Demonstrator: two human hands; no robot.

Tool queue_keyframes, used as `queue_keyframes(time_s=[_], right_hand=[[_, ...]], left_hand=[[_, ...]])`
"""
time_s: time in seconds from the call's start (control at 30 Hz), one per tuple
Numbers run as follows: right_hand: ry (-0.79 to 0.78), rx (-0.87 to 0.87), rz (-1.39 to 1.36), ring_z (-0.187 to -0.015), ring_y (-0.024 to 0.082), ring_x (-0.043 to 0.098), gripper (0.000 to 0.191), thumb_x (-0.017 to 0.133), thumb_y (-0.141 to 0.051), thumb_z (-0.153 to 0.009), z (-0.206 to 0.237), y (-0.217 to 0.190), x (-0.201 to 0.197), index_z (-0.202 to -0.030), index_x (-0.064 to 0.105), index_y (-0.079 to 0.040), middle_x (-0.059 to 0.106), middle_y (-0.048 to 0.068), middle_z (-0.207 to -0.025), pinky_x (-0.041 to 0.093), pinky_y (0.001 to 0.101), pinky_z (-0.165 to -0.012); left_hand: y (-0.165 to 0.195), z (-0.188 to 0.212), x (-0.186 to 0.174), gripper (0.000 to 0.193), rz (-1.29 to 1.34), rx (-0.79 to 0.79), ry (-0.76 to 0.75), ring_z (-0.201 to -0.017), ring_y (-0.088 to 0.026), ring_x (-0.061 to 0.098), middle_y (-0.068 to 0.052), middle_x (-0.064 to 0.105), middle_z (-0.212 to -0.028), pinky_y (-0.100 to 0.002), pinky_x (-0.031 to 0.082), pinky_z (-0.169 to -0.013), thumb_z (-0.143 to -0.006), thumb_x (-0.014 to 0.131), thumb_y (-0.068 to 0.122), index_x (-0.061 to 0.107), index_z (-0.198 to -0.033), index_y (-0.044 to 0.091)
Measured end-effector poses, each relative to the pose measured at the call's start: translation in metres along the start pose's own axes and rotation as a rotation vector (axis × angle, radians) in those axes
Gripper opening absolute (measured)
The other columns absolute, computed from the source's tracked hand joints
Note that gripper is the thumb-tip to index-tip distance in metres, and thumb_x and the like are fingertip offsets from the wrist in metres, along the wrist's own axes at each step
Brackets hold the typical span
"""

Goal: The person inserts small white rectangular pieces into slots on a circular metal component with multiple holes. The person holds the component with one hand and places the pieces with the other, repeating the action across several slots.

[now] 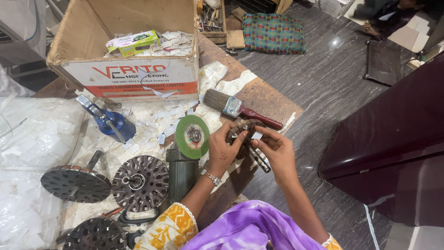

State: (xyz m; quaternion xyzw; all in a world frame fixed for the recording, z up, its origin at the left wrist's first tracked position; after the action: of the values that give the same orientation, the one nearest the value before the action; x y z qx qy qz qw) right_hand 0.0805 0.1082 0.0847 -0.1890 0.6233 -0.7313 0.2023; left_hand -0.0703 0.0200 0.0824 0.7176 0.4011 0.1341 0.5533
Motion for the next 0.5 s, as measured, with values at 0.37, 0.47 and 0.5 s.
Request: queue_keyframes(time_s=[0.37, 0.47, 0.5], right_hand=[[0.044, -0.024, 0.001, -0.090, 0.012, 0.071, 0.049, 0.080, 0.009, -0.076, 0.0013, -0.0034, -0.0026, -0.124, 0.072, 0.002, 0.076, 0.011, -0.109, 0.060, 0.0251, -0.080], [0.051, -0.025, 0.019, -0.089, 0.013, 0.071, 0.050, 0.079, 0.010, -0.077, 0.0008, -0.0033, -0.0016, -0.126, 0.072, 0.002, 0.075, 0.012, -0.103, 0.060, 0.0254, -0.080], [0.052, -0.031, 0.007, -0.089, 0.012, 0.071, 0.051, 0.079, 0.010, -0.076, 0.0005, -0.0033, -0.0011, -0.125, 0.071, 0.002, 0.074, 0.010, -0.103, 0.061, 0.0254, -0.081]], left_hand=[[-0.0011, 0.0014, 0.0006, 0.029, -0.031, -0.004, 0.004, -0.054, -0.021, 0.063, -0.011, 0.067, -0.069, -0.035, 0.047, -0.052, -0.087, 0.081, 0.023, 0.062, -0.088, 0.002], [-0.0017, 0.0014, 0.0012, 0.028, -0.019, 0.003, 0.007, -0.056, -0.020, 0.064, -0.011, 0.068, -0.070, -0.035, 0.048, -0.053, -0.087, 0.081, 0.023, 0.063, -0.088, 0.002], [-0.0020, 0.0016, 0.0012, 0.028, -0.019, 0.003, 0.007, -0.055, -0.020, 0.064, -0.011, 0.068, -0.070, -0.035, 0.048, -0.053, -0.087, 0.081, 0.023, 0.062, -0.087, 0.002]])
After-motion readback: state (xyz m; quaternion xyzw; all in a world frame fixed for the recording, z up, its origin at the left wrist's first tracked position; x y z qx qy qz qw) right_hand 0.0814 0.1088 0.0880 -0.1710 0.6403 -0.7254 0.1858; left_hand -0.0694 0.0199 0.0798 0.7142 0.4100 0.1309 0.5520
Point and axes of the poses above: each hand's wrist, its own z-axis away from the middle knuckle, its own x-axis out of the palm, y = z × x, the point moved 4 cm from there along -z, towards the middle knuckle
